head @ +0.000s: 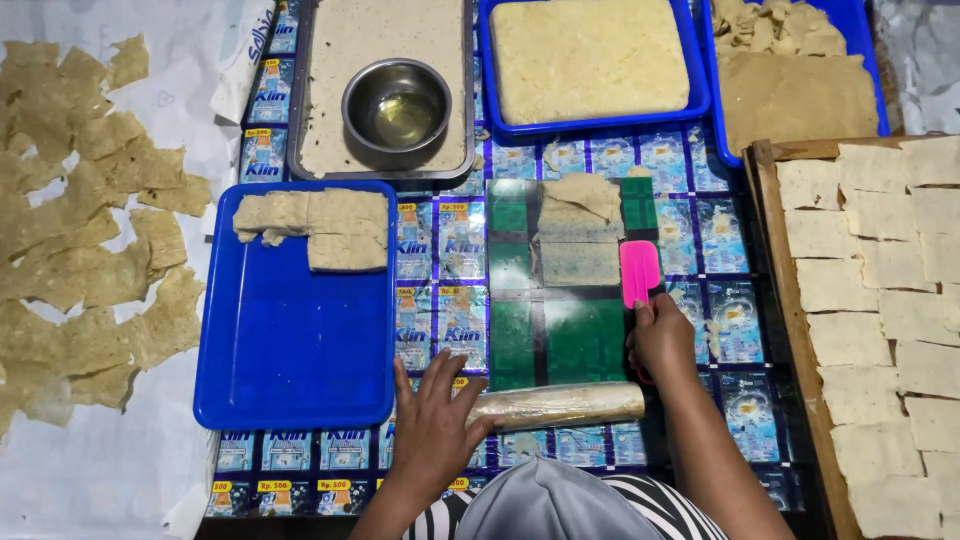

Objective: Rolling out dough into thin sheets, cutting them into squares, and placing them on a bamboo drying rack.

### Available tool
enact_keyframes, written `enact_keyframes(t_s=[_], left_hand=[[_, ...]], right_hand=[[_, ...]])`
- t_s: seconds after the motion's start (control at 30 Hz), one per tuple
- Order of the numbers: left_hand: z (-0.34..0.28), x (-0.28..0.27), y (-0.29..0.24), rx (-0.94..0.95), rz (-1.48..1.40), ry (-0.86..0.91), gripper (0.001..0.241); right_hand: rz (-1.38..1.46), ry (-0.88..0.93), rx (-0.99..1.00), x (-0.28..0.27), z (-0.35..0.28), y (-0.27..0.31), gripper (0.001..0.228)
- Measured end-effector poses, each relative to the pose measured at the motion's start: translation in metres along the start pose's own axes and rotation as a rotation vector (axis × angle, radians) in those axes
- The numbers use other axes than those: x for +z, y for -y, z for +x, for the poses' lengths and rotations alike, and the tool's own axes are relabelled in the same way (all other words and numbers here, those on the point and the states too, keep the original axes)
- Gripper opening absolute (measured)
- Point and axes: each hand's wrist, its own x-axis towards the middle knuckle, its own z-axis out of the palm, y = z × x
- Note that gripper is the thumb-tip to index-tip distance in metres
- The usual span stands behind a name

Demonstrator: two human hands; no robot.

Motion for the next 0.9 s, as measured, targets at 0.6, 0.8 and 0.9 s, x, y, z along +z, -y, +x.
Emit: enact_keyframes(t_s=[0.6,0.8,0.9], left_hand=[[0.224,0.115,-0.039,-0.499,-1.502,0.05,0.055],[0.239,0.113,-0.044,-0.718,-1.512,0.055,0.067],[0.244,0.139,-0.039,-0.68,-1.391,-0.032,0.053]], right_hand=[[-0.441,0.024,-0.17,0.033,-0.014,0.006,0.035],[-0.555,-0.055,-0.306,0.043,-0.022,-0.008,0.033],[-0.2,-0.07,-0.145,0.029,-0.01,-0.016,0.027]])
